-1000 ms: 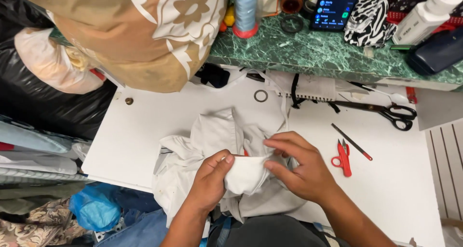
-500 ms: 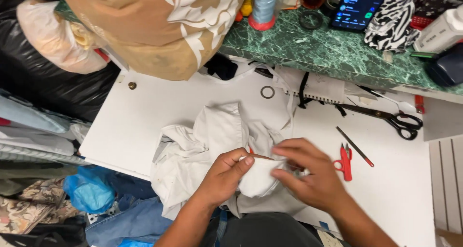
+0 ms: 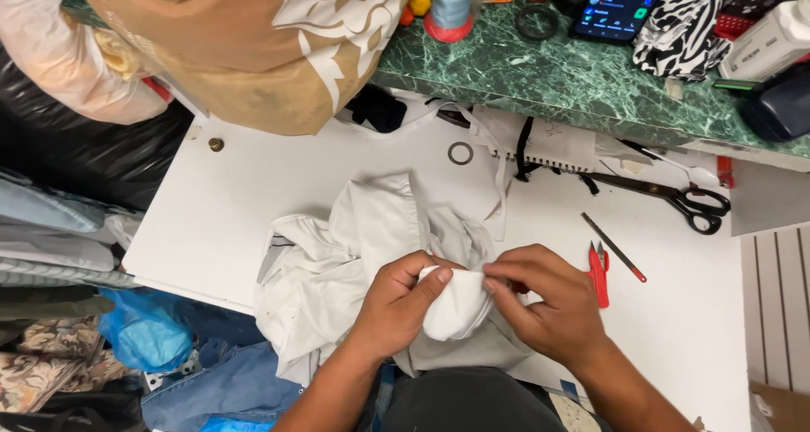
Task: Removing a plastic component from a white garment using a small serrated tool
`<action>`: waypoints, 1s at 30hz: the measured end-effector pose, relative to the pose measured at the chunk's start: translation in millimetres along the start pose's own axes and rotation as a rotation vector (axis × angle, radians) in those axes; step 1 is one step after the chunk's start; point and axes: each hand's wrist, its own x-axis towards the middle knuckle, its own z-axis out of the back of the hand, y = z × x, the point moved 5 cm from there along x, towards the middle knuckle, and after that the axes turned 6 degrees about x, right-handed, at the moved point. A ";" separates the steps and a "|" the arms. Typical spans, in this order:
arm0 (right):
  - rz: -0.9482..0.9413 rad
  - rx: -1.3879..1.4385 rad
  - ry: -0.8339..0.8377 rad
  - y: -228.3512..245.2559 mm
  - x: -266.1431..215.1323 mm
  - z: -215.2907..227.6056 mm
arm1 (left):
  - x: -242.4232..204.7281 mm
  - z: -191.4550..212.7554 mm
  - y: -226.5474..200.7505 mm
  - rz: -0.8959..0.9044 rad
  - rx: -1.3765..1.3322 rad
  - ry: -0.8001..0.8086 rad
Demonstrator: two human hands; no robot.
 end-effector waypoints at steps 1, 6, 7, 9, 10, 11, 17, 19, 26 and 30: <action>-0.002 -0.002 0.003 -1.4 0.6 -1.7 | 0.6 -2.7 -3.5 0.001 -0.004 0.000; 0.277 -0.220 -0.037 9.3 6.7 -8.6 | -2.3 -6.6 -13.9 0.086 0.067 -0.082; 0.279 -0.221 -0.037 7.3 5.9 -10.4 | -2.3 -7.6 -14.6 0.084 0.066 -0.082; 0.341 -0.256 -0.085 6.3 3.4 -11.9 | -2.9 -8.4 -15.7 0.095 0.126 -0.108; 0.344 -0.256 -0.083 5.0 3.2 -13.5 | -3.6 -9.5 -18.1 0.093 0.125 -0.111; 0.337 -0.264 -0.086 3.3 3.2 -15.5 | -4.6 -9.6 -20.2 0.099 0.127 -0.124; 0.016 -0.124 0.067 -28.2 0.0 -10.5 | -12.0 -13.1 -33.9 0.009 0.305 -0.058; -0.165 0.071 0.110 -38.5 2.7 3.3 | -11.2 -13.0 -31.7 -0.038 0.289 -0.039; 0.017 0.393 -0.022 -11.9 5.3 29.8 | -11.4 -6.4 -24.2 0.014 0.154 -0.104; -0.032 0.027 0.006 4.1 1.5 0.1 | -12.1 -15.8 -45.5 -0.134 0.212 -0.029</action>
